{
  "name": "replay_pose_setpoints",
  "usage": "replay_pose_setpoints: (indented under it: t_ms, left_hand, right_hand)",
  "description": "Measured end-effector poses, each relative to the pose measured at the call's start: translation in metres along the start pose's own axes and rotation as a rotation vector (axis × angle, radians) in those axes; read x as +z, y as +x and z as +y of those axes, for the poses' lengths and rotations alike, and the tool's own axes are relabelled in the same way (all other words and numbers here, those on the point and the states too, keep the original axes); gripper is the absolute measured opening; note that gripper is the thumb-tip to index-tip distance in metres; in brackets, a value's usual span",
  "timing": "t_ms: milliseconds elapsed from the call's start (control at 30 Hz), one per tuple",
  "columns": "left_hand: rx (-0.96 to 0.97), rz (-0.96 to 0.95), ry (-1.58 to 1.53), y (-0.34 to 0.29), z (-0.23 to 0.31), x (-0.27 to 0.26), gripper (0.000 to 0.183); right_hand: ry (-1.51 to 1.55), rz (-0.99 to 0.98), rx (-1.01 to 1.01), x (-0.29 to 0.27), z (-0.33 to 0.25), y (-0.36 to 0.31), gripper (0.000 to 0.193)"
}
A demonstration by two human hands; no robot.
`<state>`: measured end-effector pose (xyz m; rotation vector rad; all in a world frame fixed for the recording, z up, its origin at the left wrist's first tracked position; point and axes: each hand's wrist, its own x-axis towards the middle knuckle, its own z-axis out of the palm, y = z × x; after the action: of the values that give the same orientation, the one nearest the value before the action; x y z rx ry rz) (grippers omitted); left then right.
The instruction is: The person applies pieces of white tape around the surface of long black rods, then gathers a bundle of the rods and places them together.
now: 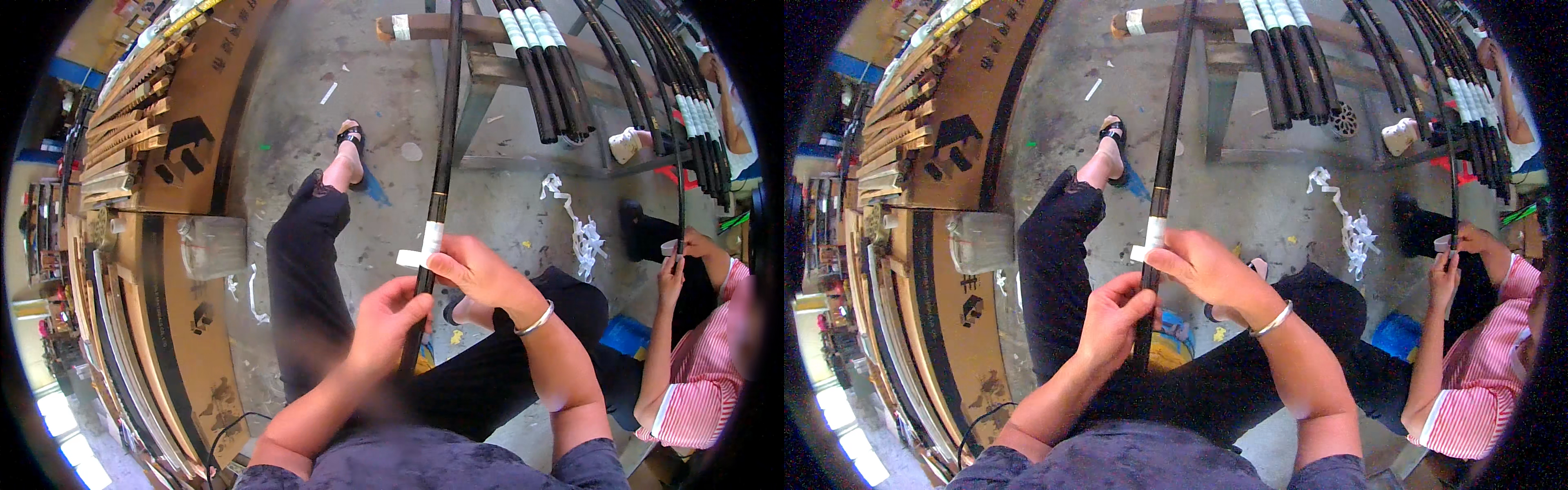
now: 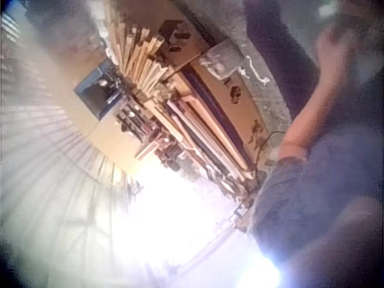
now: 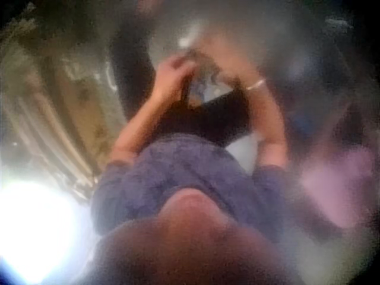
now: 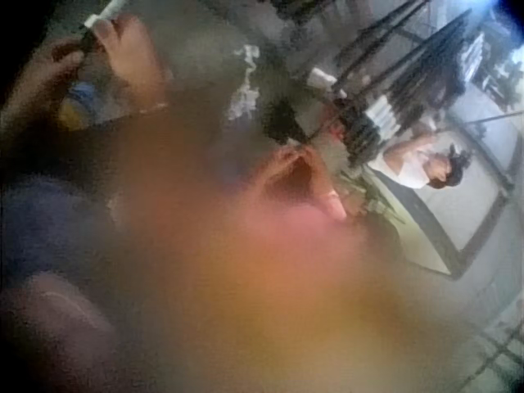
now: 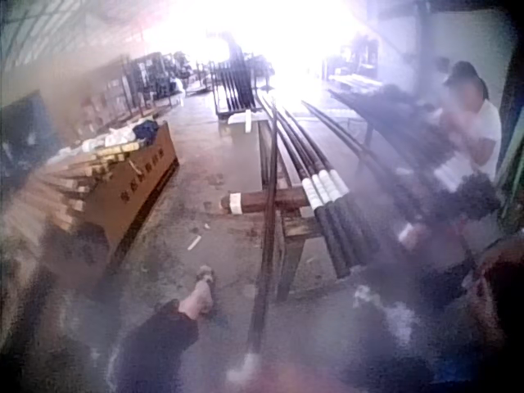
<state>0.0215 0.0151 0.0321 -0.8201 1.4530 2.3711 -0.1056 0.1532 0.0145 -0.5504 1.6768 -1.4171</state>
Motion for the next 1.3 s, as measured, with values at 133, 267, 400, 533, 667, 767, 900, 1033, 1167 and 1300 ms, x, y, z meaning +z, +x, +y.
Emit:
replay_pose_setpoints:
  t_ms: [133, 267, 400, 533, 667, 767, 900, 1033, 1167, 1300]
  left_hand:
    - [-0.038, 0.023, -0.184, -0.005, 0.004, 0.004, 0.023]
    - [-0.026, 0.008, 0.081, -0.004, -0.001, 0.001, 0.028]
    - [0.038, 0.037, -0.054, -0.004, 0.003, 0.005, 0.029]
    - [0.054, 0.037, 0.049, 0.000, -0.003, 0.003, 0.029]
    - [-0.044, 0.074, -0.157, -0.004, 0.005, 0.011, 0.029]
    - [0.134, 0.063, 0.004, -0.004, -0.003, 0.015, 0.024]
    - [0.045, 0.079, 0.017, -0.001, -0.001, 0.006, 0.023]
    - [-0.031, 0.077, -0.052, -0.004, 0.004, 0.013, 0.020]
    - [0.086, 0.069, 0.152, -0.001, -0.002, 0.009, 0.027]
    - [-0.091, 0.058, -0.170, -0.003, 0.001, 0.009, 0.034]
  right_hand:
    - [-0.163, 0.005, -0.020, -0.004, 0.004, -0.003, 0.037]
    - [-0.044, -0.012, 0.008, 0.001, -0.002, -0.003, 0.038]
    - [-0.083, 0.002, -0.007, -0.002, 0.001, -0.006, 0.035]
    - [-0.089, 0.016, -0.013, -0.001, -0.003, -0.006, 0.035]
    - [-0.004, -0.002, -0.013, -0.003, -0.002, -0.009, 0.038]
    - [-0.109, 0.006, -0.045, -0.004, -0.001, -0.007, 0.041]
    - [-0.053, 0.002, -0.043, -0.002, -0.001, -0.009, 0.043]
    - [-0.070, 0.000, -0.067, -0.004, 0.007, -0.008, 0.043]
    - [-0.078, -0.002, -0.018, -0.002, -0.004, -0.010, 0.044]
    - [-0.079, -0.014, -0.013, -0.004, 0.004, -0.011, 0.044]
